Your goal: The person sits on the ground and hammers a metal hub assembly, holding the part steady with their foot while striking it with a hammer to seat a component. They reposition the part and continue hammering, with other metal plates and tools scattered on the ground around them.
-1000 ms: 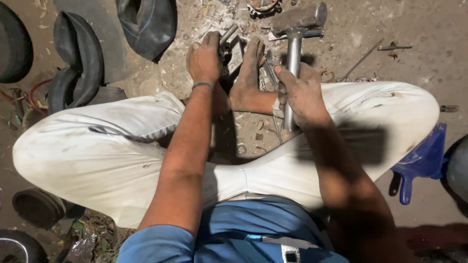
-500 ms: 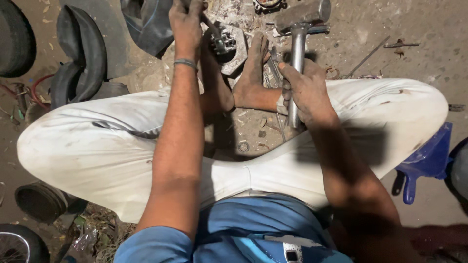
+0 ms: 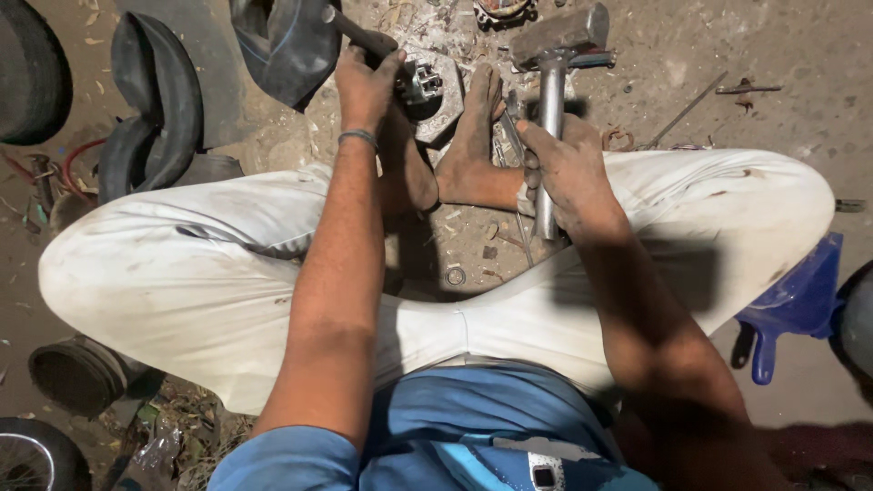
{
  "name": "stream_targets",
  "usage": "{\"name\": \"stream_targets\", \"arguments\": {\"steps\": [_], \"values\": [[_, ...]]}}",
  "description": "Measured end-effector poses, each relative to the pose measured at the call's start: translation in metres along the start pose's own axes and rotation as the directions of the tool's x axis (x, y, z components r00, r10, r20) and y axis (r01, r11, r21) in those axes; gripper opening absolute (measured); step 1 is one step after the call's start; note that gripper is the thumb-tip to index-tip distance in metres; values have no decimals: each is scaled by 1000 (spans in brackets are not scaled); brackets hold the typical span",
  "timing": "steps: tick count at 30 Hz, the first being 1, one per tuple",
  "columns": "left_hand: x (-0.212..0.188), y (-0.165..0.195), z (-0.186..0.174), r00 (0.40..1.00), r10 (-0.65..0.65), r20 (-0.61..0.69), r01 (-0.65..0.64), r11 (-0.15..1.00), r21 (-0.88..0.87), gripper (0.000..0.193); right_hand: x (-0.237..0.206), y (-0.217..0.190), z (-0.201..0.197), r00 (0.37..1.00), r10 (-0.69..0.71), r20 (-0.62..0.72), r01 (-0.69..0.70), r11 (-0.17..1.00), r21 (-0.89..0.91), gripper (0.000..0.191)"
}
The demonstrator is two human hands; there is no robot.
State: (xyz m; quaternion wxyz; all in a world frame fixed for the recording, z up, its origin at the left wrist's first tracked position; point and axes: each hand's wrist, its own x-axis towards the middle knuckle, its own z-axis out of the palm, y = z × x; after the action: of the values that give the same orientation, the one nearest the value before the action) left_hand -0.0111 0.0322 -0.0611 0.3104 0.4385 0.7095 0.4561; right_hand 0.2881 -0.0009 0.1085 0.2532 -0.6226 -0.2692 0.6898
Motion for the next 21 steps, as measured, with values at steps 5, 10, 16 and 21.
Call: {"name": "stream_targets", "arguments": {"steps": [5,10,16,21], "values": [[-7,0,4,996,-89,22,91,991,-103,15,-1,0,0,996,-77,40,78,997,-23,15],[-16,-2,7,971,-238,-12,232,956,-178,17,-3,2,-2,996,-61,60,60,998,13,16],[-20,3,10,972,-234,-34,230,968,-97,23,0,3,-4,998,-56,25,55,998,12,17],[-26,17,16,998,-58,-8,55,974,-221,26,5,9,-6,997,-77,19,77,997,-4,17]]}}
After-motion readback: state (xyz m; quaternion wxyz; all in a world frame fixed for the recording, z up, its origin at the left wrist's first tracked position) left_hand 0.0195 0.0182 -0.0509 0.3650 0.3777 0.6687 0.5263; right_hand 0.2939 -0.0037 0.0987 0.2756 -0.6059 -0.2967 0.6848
